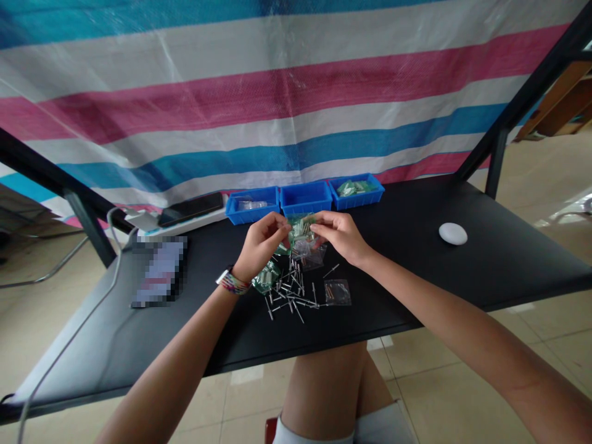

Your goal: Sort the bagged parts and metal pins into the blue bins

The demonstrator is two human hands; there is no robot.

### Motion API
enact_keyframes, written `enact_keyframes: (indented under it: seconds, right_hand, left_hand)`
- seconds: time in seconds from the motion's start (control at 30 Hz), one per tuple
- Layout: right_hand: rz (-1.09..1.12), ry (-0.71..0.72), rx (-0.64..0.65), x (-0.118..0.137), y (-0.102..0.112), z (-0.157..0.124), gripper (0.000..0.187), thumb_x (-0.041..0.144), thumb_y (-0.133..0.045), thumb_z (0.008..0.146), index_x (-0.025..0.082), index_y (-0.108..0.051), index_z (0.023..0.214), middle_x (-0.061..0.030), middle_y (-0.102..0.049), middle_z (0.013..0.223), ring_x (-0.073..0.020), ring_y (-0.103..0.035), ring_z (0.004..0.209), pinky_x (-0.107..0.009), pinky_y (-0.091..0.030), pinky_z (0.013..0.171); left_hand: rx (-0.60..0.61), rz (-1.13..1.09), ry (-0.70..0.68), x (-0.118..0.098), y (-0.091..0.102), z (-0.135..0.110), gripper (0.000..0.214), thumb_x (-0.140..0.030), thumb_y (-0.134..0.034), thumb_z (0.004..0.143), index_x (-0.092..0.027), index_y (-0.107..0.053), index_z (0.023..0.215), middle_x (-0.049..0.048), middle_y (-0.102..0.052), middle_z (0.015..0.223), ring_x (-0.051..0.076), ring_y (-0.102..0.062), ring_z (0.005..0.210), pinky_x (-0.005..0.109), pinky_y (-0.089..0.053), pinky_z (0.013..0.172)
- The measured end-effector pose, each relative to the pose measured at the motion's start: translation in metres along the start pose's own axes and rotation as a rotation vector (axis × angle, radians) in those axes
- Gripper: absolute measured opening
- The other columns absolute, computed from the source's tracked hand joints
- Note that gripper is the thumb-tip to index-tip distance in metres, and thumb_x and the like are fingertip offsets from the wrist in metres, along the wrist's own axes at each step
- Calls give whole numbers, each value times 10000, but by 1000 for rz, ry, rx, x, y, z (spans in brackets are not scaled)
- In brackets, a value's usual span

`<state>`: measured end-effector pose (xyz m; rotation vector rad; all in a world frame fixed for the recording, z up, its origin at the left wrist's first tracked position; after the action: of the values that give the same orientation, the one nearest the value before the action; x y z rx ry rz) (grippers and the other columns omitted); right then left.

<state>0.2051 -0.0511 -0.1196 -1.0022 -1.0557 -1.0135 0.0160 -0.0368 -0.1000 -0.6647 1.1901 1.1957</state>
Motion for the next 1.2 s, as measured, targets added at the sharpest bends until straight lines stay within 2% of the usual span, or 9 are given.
enact_keyframes:
  seconds: [0.13,0.3,0.43,0.7,0.8,0.87,1.03,1.1,1.2]
  right_hand:
    - [-118,97,-43,3,3,0,200,369,-757,884,249,-840,1022,-52,-743,945,-209,-685,796,-341,-610,614]
    - [-375,324,-153,16,7,-5,144,289,-726,925,282,-868,947,-49,-723,936,-202,-687,822,-354,-584,712]
    - [-339,293,-137,15,6,-9,239,278,-651,982,279,-865,1088,-32,-765,885,-163,-692,623,-328,-563,602]
    - [-430,433,-98,27,-5,-18,331,223,-560,1014,277,-866,1128,-62,-812,1157,-186,-739,863,-320,-607,678]
    - [-390,401,-75,24,-6,-18,333,236,-571,1009,273,-852,1185,-67,-801,1216,-223,-748,997,-348,-638,744]
    - [-328,342,-66,20,-6,-17,350,271,-594,1008,281,-815,1279,-60,-791,1261,-224,-740,968,-377,-653,769]
    - [-164,155,-89,10,-4,-11,620,377,-727,955,340,-595,1560,-25,-811,1137,-208,-708,860,-395,-659,793]
    - [-72,71,-91,6,-2,-8,594,420,-813,885,304,-681,1452,-35,-815,1061,-227,-732,894,-408,-666,821]
    - [77,-54,-64,-2,0,-3,409,459,-899,772,234,-793,1096,-50,-812,997,-247,-765,935,-438,-678,858]
  left_hand:
    - [-74,118,-80,-6,1,-3,189,-354,-742,959,-189,-677,894,-10,-657,649,129,-641,591,240,-488,578]
    - [-78,4,-30,-2,1,-2,215,-387,-732,971,-179,-691,1008,14,-717,733,159,-722,607,273,-580,605]
    - [-96,-117,38,3,3,0,283,-428,-787,931,-176,-695,1022,45,-752,905,192,-794,748,289,-642,674]
    - [-128,-188,66,9,2,2,353,-358,-888,835,-172,-710,1078,57,-783,973,167,-770,821,280,-681,735]
    - [-138,-164,45,8,2,2,333,-329,-895,816,-168,-713,1043,53,-777,958,157,-758,794,274,-678,721]
    - [-131,-149,36,7,2,2,306,-315,-888,815,-167,-717,1021,44,-767,935,146,-746,766,274,-678,715]
    - [-77,-148,21,5,-2,1,259,-290,-872,823,-174,-710,988,34,-749,882,150,-735,745,298,-685,712]
    - [-67,-153,19,5,-4,1,259,-292,-870,825,-174,-708,990,37,-747,875,158,-735,754,301,-684,694]
    - [-67,-151,22,5,-5,0,269,-303,-874,815,-171,-704,977,35,-739,861,162,-734,742,301,-681,675]
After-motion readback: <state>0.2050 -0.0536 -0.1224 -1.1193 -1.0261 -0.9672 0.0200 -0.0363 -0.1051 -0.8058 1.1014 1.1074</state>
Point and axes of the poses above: each hand's wrist, its own z-axis towards the middle knuckle, its own y-axis out of the back of the hand, x = y × z, the point moved 5 cm from there along z, towards the middle knuckle
